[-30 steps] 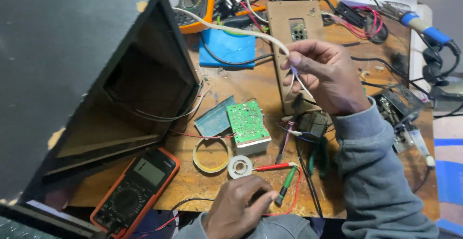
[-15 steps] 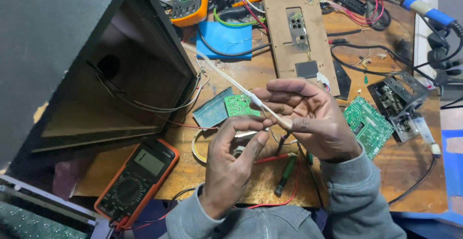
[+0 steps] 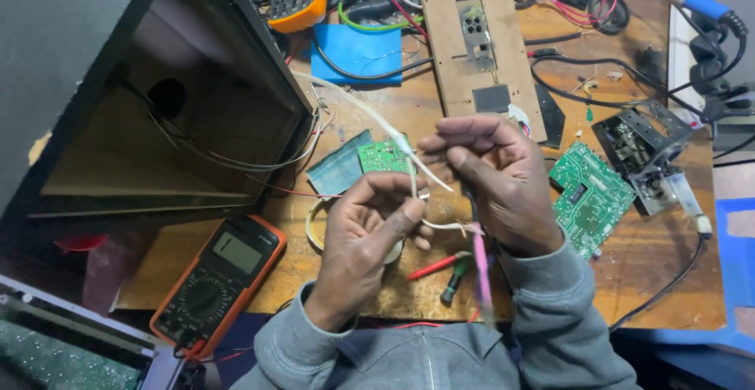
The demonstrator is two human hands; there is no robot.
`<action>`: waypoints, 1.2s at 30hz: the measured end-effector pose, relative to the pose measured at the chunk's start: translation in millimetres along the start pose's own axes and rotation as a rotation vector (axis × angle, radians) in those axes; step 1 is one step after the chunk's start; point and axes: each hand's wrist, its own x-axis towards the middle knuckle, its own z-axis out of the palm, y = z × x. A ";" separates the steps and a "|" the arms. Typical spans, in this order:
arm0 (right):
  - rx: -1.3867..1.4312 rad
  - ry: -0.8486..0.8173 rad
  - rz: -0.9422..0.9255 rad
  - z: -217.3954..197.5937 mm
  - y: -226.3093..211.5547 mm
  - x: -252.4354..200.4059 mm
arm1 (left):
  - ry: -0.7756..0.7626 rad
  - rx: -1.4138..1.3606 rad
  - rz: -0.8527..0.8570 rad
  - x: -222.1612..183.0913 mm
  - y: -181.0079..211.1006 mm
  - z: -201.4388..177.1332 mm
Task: Repairing electronics by stripping insulation from wires, twisting them together, and soldering the connections on a workbench.
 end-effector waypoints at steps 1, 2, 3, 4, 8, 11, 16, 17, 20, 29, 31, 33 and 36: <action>-0.134 0.064 -0.078 0.4 3.0 2.0 | 0.015 0.018 -0.002 -0.2 4.2 -0.1; -0.134 0.066 -0.079 -1.0 0.9 1.5 | 0.013 0.018 -0.003 -1.4 6.0 -0.8; -0.419 0.094 -0.151 -2.3 -1.1 1.2 | 0.042 0.038 -0.011 -2.3 7.7 -1.6; -0.702 0.120 -0.221 -3.4 -2.7 1.6 | 0.074 0.059 -0.018 -3.3 9.7 -2.7; -0.727 0.100 -0.257 3.1 -19.4 -25.1 | 0.123 0.092 0.020 -6.3 9.6 -5.3; -0.579 -0.042 -0.188 7.1 -17.6 -50.0 | 0.120 0.191 0.070 -6.9 7.6 -2.9; -0.715 0.170 -0.146 21.5 -0.9 -75.8 | 0.179 0.180 0.032 -3.9 3.9 2.6; -0.720 0.180 -0.143 21.7 2.5 -82.2 | 0.170 0.175 0.024 -3.6 2.8 1.8; -0.622 0.117 0.062 21.9 12.0 -99.1 | 0.159 0.115 0.000 -5.9 3.7 -4.6; -1.124 0.383 -0.121 -33.9 21.3 -112.8 | 0.381 0.396 -0.004 -21.4 10.2 -35.9; -1.495 0.467 -0.004 -61.9 26.8 -112.1 | 0.450 0.483 -0.048 -27.3 9.8 -39.4; -1.601 0.401 0.007 -66.0 32.1 -106.8 | 0.435 0.548 0.010 -27.0 7.5 -37.4; -1.798 0.380 0.105 -63.8 41.2 -100.5 | 0.389 0.699 0.094 -26.4 6.4 -33.3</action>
